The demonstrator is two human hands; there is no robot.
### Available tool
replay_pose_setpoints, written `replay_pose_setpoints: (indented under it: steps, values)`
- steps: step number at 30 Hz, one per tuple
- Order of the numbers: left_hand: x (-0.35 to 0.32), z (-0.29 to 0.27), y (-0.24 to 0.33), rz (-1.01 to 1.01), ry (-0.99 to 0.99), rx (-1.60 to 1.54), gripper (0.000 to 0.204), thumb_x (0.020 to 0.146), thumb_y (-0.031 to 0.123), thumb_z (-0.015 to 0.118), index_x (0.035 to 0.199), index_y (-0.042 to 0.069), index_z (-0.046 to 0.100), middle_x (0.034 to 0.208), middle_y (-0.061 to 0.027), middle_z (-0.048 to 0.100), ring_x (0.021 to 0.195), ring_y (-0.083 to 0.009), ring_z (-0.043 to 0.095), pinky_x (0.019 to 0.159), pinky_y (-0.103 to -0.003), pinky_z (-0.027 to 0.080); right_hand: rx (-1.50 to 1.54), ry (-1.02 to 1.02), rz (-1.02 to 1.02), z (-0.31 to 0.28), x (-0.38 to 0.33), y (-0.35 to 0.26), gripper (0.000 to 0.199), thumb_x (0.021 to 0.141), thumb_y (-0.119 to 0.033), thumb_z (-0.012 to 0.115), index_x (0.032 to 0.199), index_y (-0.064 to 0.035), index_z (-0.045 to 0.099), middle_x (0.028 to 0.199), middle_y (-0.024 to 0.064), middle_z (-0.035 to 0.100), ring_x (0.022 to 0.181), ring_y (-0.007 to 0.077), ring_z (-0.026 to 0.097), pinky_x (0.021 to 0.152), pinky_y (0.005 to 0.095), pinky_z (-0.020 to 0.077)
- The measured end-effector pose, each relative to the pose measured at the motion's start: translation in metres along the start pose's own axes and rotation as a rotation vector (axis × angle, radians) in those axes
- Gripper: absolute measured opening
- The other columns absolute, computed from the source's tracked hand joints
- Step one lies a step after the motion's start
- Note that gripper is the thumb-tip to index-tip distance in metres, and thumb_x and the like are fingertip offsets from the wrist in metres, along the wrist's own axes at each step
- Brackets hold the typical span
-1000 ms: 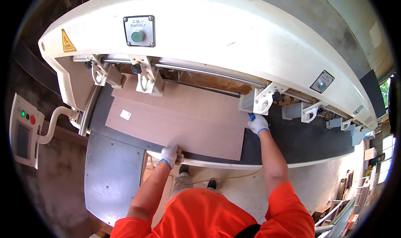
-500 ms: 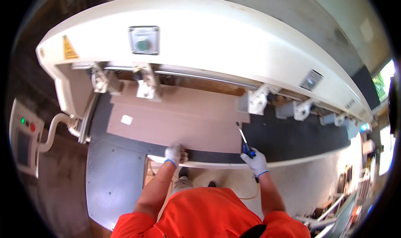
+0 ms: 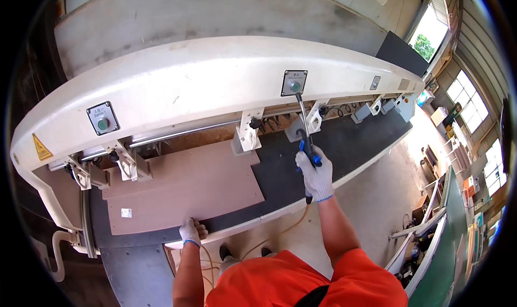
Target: The person operates a CNC edge banding machine in a workshop, placing rectangular wood panels onto the machine's conveyor belt. They use a handheld tool to press a button on the machine's control panel to initiate the processing cycle. After the panels are processed, the person removes them and stacks them on a nearby table.
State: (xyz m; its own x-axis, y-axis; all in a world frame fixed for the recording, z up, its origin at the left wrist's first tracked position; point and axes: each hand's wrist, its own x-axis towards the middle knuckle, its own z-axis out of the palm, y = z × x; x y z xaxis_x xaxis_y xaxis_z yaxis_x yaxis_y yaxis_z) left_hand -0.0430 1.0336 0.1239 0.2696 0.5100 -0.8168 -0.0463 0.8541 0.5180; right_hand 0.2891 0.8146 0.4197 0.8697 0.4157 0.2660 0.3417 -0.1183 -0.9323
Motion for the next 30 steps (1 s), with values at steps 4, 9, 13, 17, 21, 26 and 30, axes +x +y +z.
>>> replay_pose_setpoints:
  steps: [4, 9, 13, 17, 21, 26, 30]
  values:
    - [0.013, -0.004, -0.005, -0.006, -0.070, -0.021, 0.030, 0.099, 0.032, 0.046, 0.079, 0.010, 0.050, 0.058, -0.0118, 0.055, 0.037, -0.0255, 0.048, 0.032, -0.040, 0.037, -0.068, -0.028, -0.058, -0.002, 0.025, 0.000, 0.040, 0.095, -0.033, 0.075, 0.117, -0.0005, 0.069, 0.075, 0.0014, 0.066, 0.068, 0.0072, 0.058, 0.064, 0.0278, 0.0495]
    - [-0.003, 0.013, -0.006, 0.057, 0.076, 0.014, 0.029, 0.098, 0.030, 0.047, 0.078, 0.009, 0.049, 0.057, -0.0123, 0.052, 0.035, -0.0240, 0.044, 0.033, -0.040, 0.040, -0.084, -0.113, -0.018, -0.010, 0.036, 0.002, 0.036, 0.095, -0.036, 0.074, 0.106, -0.0025, 0.070, 0.073, 0.0035, 0.066, 0.067, 0.0097, 0.059, 0.065, 0.0305, 0.0500]
    - [0.004, 0.008, -0.009, 0.140, 0.060, -0.093, 0.030, 0.098, 0.031, 0.054, 0.077, 0.009, 0.051, 0.061, -0.0114, 0.057, 0.039, -0.0232, 0.050, 0.036, -0.038, 0.042, -0.049, -0.183, -0.068, -0.018, 0.052, 0.013, 0.037, 0.094, -0.039, 0.075, 0.099, -0.0029, 0.070, 0.069, 0.0046, 0.063, 0.063, 0.0119, 0.058, 0.063, 0.0325, 0.0496]
    - [-0.034, 0.037, -0.049, 0.517, 0.221, -0.061, 0.029, 0.099, 0.029, 0.056, 0.084, 0.004, 0.057, 0.072, -0.0126, 0.064, 0.048, -0.0203, 0.055, 0.044, -0.034, 0.047, -0.244, -0.267, -0.123, -0.044, 0.066, 0.005, 0.047, 0.093, -0.049, 0.072, 0.100, -0.0029, 0.069, 0.071, 0.0152, 0.067, 0.071, 0.0313, 0.069, 0.067, 0.0401, 0.0521]
    - [-0.079, 0.056, -0.162, 0.653, 0.334, -0.107, 0.029, 0.100, 0.022, 0.058, 0.080, 0.001, 0.060, 0.062, -0.0089, 0.060, 0.050, -0.0165, 0.056, 0.045, -0.033, 0.044, -0.212, -0.364, -0.207, -0.070, 0.063, 0.016, 0.044, 0.093, -0.046, 0.072, 0.103, -0.0032, 0.069, 0.074, 0.0167, 0.067, 0.072, 0.0332, 0.067, 0.069, 0.0409, 0.0513]
    - [-0.101, -0.034, -0.440, 0.364, 0.579, 1.198, 0.040, 0.094, 0.035, 0.052, 0.099, 0.003, 0.075, 0.110, -0.0258, 0.072, 0.105, -0.0418, 0.069, 0.091, -0.050, 0.052, -0.082, -0.779, -0.073, -0.079, 0.007, 0.089, 0.042, 0.089, -0.042, 0.076, 0.106, -0.0035, 0.070, 0.073, 0.0139, 0.066, 0.069, 0.0274, 0.065, 0.068, 0.0385, 0.0509]
    - [-0.208, -0.062, -0.583, -0.463, 0.223, 1.452, 0.047, 0.097, 0.047, 0.058, 0.129, 0.016, 0.073, 0.128, -0.0079, 0.073, 0.119, -0.0321, 0.069, 0.090, -0.042, 0.058, -0.309, -1.047, -0.092, -0.096, -0.043, 0.154, 0.048, 0.087, -0.049, 0.074, 0.111, -0.0070, 0.073, 0.086, 0.0197, 0.073, 0.083, 0.0379, 0.071, 0.077, 0.0434, 0.0541]
